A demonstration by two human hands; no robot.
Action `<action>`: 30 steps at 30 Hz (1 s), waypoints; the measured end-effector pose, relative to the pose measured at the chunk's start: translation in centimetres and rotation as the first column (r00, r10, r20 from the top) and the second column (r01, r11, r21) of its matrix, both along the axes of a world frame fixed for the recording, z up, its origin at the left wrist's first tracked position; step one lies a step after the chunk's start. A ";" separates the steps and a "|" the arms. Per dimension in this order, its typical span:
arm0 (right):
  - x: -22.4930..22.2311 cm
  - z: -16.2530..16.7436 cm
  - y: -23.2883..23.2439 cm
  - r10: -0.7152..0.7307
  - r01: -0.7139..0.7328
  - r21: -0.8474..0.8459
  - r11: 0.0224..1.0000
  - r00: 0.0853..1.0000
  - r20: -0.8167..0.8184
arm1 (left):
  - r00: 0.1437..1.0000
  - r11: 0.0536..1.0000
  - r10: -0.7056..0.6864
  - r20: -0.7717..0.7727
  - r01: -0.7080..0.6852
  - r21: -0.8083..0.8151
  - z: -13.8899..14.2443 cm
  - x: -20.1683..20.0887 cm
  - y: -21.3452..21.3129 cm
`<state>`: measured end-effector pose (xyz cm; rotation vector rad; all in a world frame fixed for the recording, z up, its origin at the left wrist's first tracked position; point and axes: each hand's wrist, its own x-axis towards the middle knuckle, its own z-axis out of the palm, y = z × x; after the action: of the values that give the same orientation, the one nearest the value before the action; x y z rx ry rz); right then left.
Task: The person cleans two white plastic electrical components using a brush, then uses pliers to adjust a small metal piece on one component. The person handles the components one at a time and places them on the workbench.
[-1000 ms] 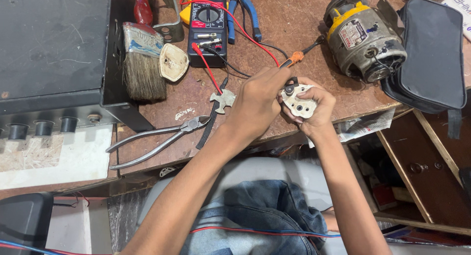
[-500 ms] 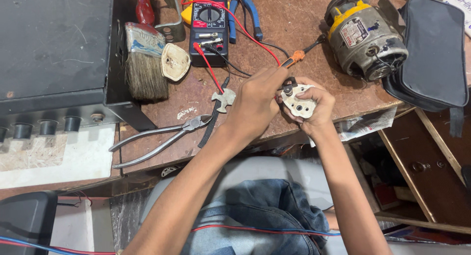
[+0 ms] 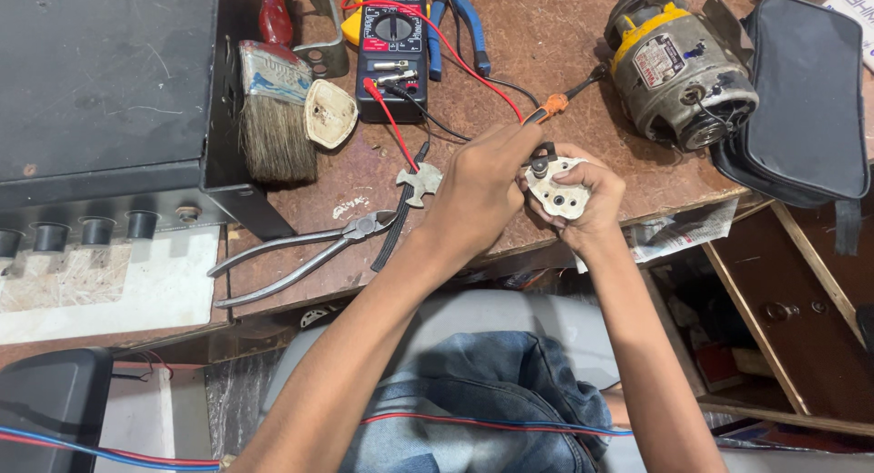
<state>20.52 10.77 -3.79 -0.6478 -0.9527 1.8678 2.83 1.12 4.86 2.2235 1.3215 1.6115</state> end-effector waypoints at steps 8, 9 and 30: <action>-0.1 -0.2 0.1 0.023 -0.023 0.000 1.000 0.999 -0.049 | 1.000 1.000 -0.018 -0.018 0.019 0.024 0.1 -0.1 0.1; -0.1 -0.2 0.1 0.028 -0.028 -0.003 1.000 0.998 -0.060 | 1.000 0.999 -0.017 -0.026 0.017 0.028 0.1 -0.1 0.2; -0.5 0.5 -0.6 -0.011 0.011 0.013 1.000 0.999 -0.042 | 0.999 1.000 -0.018 -0.042 0.019 0.004 0.2 -0.5 0.5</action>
<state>20.04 10.13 -3.26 -0.6026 -0.9321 1.8570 2.36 1.61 5.07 2.2774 1.3049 1.5710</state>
